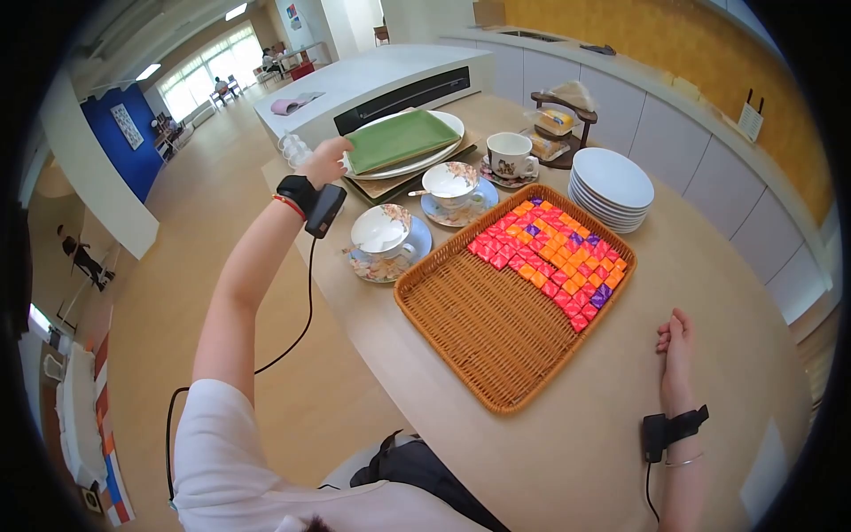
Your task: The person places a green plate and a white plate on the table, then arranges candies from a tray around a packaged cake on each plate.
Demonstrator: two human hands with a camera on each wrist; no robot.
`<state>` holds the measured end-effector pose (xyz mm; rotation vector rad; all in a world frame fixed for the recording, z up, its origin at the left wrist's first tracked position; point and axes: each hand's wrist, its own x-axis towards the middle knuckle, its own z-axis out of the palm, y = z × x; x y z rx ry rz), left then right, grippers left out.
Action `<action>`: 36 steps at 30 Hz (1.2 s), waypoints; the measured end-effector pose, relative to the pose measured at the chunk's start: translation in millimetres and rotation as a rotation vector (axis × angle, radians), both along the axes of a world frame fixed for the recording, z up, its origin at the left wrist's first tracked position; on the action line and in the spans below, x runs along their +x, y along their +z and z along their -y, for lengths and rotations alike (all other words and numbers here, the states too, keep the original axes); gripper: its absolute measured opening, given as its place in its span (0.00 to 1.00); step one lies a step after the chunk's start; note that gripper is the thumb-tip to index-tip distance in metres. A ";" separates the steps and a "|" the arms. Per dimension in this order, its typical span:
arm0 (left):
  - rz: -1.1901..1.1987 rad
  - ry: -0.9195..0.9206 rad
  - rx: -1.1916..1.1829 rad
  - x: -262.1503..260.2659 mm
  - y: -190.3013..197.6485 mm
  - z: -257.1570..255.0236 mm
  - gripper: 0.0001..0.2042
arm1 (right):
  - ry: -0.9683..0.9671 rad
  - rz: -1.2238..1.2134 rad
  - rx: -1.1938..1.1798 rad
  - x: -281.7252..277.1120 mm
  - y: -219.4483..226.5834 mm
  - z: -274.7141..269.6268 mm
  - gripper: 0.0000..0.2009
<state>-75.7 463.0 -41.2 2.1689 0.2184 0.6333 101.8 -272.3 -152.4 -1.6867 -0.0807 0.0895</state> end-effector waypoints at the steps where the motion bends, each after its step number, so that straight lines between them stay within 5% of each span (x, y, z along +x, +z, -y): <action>1: -0.037 0.132 0.746 -2.5 -1.3 6.1 0.14 | 0.000 0.003 0.003 -3.6 2.6 -1.6 0.19; 6: -0.269 0.144 0.723 4.0 10.4 26.5 0.18 | 0.015 0.058 -0.044 -10.6 6.2 -4.8 0.19; 8: -0.122 0.464 -0.137 22.9 13.0 43.2 0.14 | 0.012 0.073 -0.044 -9.5 3.1 -5.6 0.19; 11: -0.192 0.689 -0.182 41.5 6.8 29.0 0.09 | 0.015 0.093 -0.051 -9.7 1.3 -5.3 0.18; 14: -0.357 0.729 0.057 60.2 -16.1 -2.5 0.16 | 0.024 0.106 -0.055 -11.8 1.9 -4.6 0.17; 18: -0.401 0.835 -0.041 62.1 -16.9 5.4 0.18 | 0.025 0.120 -0.056 -11.1 0.5 -4.0 0.16; 25: -0.467 0.771 -0.163 71.6 -28.4 -25.6 0.21 | 0.026 0.125 -0.041 -11.9 1.3 -5.2 0.14; 36: -0.169 0.981 -0.184 83.6 -32.5 -24.1 0.13 | 0.016 0.136 -0.020 -15.6 2.0 -5.2 0.13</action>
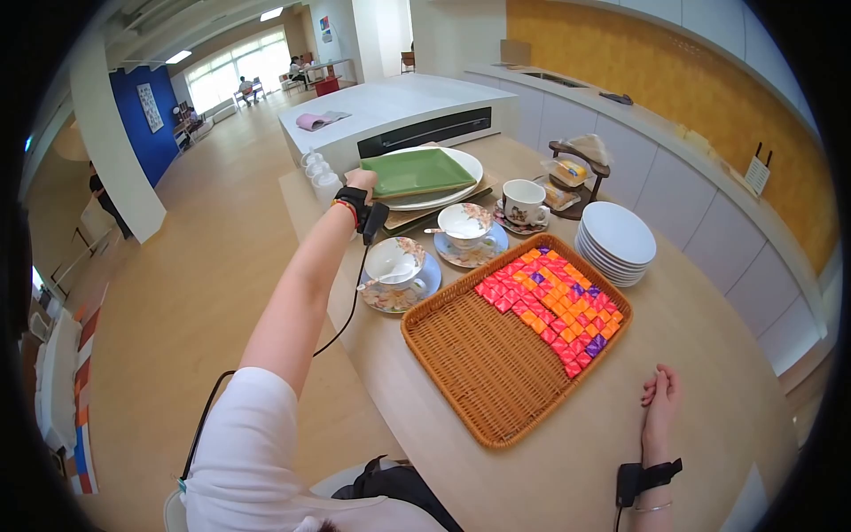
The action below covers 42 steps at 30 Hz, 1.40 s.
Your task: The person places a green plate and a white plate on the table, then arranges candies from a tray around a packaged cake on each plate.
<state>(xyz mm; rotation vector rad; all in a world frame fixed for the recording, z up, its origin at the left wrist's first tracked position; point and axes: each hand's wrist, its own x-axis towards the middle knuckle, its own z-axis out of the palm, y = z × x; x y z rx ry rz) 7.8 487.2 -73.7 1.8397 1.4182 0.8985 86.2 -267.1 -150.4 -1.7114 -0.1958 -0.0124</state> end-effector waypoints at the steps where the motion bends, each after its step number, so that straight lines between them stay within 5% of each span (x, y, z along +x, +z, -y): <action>1: -0.117 -0.071 0.067 -3.5 1.9 1.4 0.12 | -0.002 0.001 -0.001 0.7 -0.8 0.2 0.13; 4: -0.673 -0.381 0.470 -19.9 11.5 10.0 0.09 | -0.003 0.007 -0.004 2.5 -2.8 2.1 0.13; 7: -0.875 -0.481 0.715 -28.8 17.9 19.4 0.06 | -0.010 0.004 -0.001 0.6 -2.2 -0.5 0.13; 18: -0.423 -0.703 0.716 -31.0 -1.5 9.4 0.09 | -0.016 0.002 0.020 -4.1 1.9 -1.2 0.14; 20: 0.408 -0.680 -0.166 -30.5 7.3 29.7 0.15 | -0.025 -0.016 0.012 -5.6 6.5 -2.1 0.13; 22: 0.828 -0.511 -0.656 -25.7 12.8 38.5 0.24 | -0.029 -0.034 0.006 -0.7 10.5 -7.9 0.13; 24: 0.815 -0.507 -0.664 -30.7 24.0 53.7 0.24 | -0.048 0.088 -0.040 16.9 19.4 -16.8 0.12; 31: 0.877 -0.634 -0.794 -33.1 11.1 36.5 0.23 | 0.367 0.229 -0.111 32.8 150.1 -212.9 0.11; 36: 0.932 -0.742 -0.844 -34.0 7.0 35.3 0.24 | 0.565 0.171 -0.207 43.0 175.4 -352.2 0.12; 39: 0.936 -0.658 -0.747 -35.5 5.4 37.9 0.22 | 0.597 0.161 -0.210 60.0 158.9 -408.3 0.10; 41: 0.803 -0.884 -0.525 -29.9 -23.1 7.1 0.20 | 0.623 0.149 -0.236 72.8 148.3 -434.0 0.11; 42: 0.373 -1.028 -0.115 -27.6 -33.6 -11.4 0.18 | 0.630 0.149 -0.236 79.9 142.9 -445.1 0.11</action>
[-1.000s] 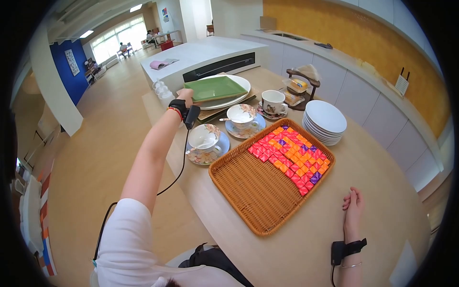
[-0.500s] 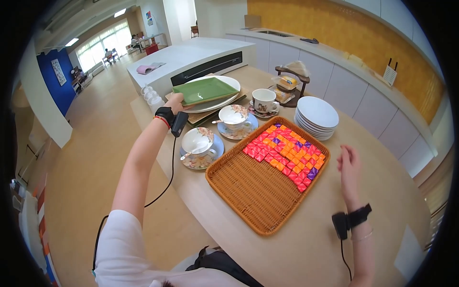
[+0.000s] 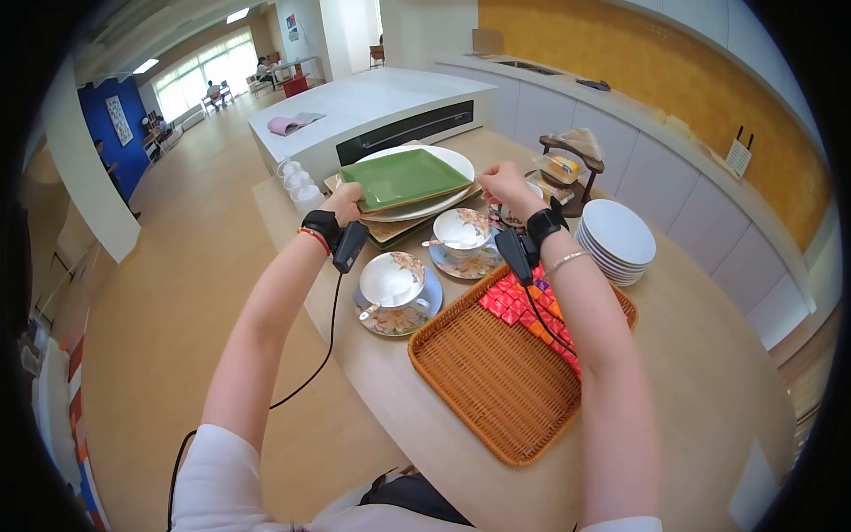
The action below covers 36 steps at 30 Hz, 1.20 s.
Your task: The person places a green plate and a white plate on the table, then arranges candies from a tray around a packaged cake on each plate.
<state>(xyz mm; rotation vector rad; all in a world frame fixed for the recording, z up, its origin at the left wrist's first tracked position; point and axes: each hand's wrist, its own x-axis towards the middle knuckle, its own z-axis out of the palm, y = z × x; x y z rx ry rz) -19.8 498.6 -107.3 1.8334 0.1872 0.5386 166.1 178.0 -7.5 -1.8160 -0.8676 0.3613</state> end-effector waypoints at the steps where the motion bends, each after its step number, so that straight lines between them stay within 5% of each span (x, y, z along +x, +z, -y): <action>1: -0.073 0.027 0.558 2.3 -10.5 -18.4 0.17 | 0.026 -0.008 -0.048 7.5 -5.1 -9.7 0.12; 2: 0.049 0.072 -0.103 10.4 -9.8 -3.7 0.15 | 0.054 -0.014 -0.095 9.2 -6.1 -17.4 0.12; 5: 0.155 0.138 -0.663 11.4 -7.7 5.8 0.12 | 0.028 0.025 -0.214 13.8 -11.3 -37.6 0.13; 11: 0.055 0.328 -0.650 -10.5 37.0 59.1 0.15 | -0.006 -0.028 -0.128 33.1 -29.9 -71.9 0.07; 12: 0.133 0.148 -0.715 -19.2 41.0 60.7 0.19 | -0.022 -0.013 -0.147 35.9 -31.8 -74.3 0.06; 16: 0.083 0.188 -0.710 -15.8 28.9 47.0 0.19 | -0.021 -0.012 -0.203 52.0 -44.9 -81.3 0.06; 19: 0.055 0.045 -0.437 -5.8 7.8 24.1 0.19 | -0.046 -0.115 -0.091 45.5 -44.2 -78.4 0.06; 21: 0.073 0.202 -0.863 -18.1 43.7 57.9 0.22 | -0.062 -0.191 -0.017 39.9 -41.1 -74.8 0.08; 24: 0.066 0.221 -0.984 -25.4 60.2 68.4 0.23 | -0.044 -0.224 0.003 35.0 -34.7 -73.6 0.08; 31: 0.087 0.192 -1.081 -26.4 70.4 72.0 0.23 | -0.067 -0.258 0.113 25.6 -27.3 -53.9 0.09; 36: 0.085 0.265 -0.887 -32.5 104.3 97.8 0.20 | -0.073 -0.411 0.278 13.7 2.1 -27.5 0.06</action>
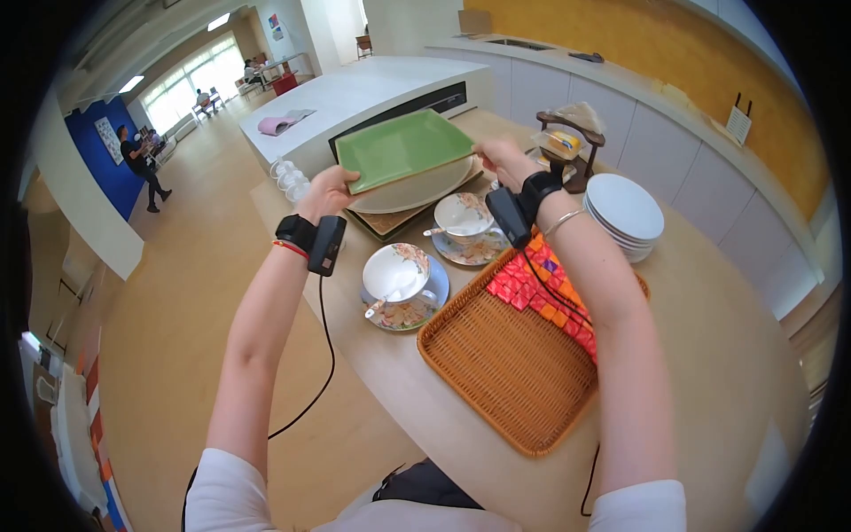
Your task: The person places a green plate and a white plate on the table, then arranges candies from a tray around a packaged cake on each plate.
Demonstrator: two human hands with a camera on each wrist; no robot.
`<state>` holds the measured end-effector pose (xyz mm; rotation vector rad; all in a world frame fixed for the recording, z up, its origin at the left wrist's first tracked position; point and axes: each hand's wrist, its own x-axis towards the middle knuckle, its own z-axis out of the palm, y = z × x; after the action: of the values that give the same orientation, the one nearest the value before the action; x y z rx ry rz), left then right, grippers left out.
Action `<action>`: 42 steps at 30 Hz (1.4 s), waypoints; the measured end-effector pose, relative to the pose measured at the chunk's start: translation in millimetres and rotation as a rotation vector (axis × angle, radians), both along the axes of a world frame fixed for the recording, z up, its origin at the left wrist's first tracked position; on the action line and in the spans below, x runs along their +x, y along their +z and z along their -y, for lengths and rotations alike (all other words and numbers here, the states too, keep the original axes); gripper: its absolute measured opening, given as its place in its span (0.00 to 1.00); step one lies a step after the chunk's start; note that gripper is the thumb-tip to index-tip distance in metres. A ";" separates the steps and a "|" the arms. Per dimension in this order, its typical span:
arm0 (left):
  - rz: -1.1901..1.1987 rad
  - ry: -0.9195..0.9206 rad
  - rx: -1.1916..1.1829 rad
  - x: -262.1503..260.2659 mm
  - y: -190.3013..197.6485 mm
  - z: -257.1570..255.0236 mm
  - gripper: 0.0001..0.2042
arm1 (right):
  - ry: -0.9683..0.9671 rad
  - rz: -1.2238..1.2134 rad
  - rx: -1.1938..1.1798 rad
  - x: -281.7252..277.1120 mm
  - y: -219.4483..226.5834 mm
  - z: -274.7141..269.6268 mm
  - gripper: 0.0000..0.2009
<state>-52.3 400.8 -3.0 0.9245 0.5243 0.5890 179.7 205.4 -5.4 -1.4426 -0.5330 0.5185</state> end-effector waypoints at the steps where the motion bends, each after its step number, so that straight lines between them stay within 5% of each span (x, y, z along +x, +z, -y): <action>1: 0.001 0.008 0.008 -1.3 6.6 2.8 0.19 | -0.015 -0.010 -0.002 -6.0 12.5 9.9 0.06; 7: -0.069 -0.136 0.213 -38.9 48.4 45.8 0.17 | 0.263 -0.045 -0.190 -45.4 71.5 107.9 0.10; 11: -0.101 -0.259 0.346 -77.7 76.5 129.4 0.16 | 0.221 0.208 -0.302 -94.8 79.5 203.4 0.07; 15: -0.127 -0.413 0.324 -83.6 66.2 189.5 0.16 | -0.005 0.190 -0.327 -165.1 77.0 309.1 0.10; 17: -0.018 -0.689 0.299 -76.4 53.4 224.5 0.17 | -0.033 0.120 -0.280 -182.1 61.8 361.4 0.12; 19: 0.015 -0.737 0.260 -73.2 43.2 275.9 0.18 | -0.314 0.065 -0.147 -206.6 41.3 403.5 0.15; 28: -0.167 -1.131 0.143 -15.0 -9.3 453.9 0.15 | -0.632 0.026 -0.166 -260.9 -43.7 600.6 0.20; 34: -0.229 -1.247 0.107 13.9 -44.0 505.1 0.15 | -0.831 0.087 -0.266 -245.0 -114.5 656.2 0.22; 37: -0.251 -1.270 0.098 31.8 -70.5 513.3 0.16 | -0.780 0.123 -0.266 -242.4 -112.8 647.0 0.23; 42: -0.367 -1.031 0.013 27.1 -72.4 517.0 0.17 | -0.677 0.189 -0.256 -211.0 -137.3 642.8 0.21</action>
<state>-25.2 -116.2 -75.4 1.1725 0.2991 -0.5172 -31.3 -437.4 -142.7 -1.8124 -0.0995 -0.0958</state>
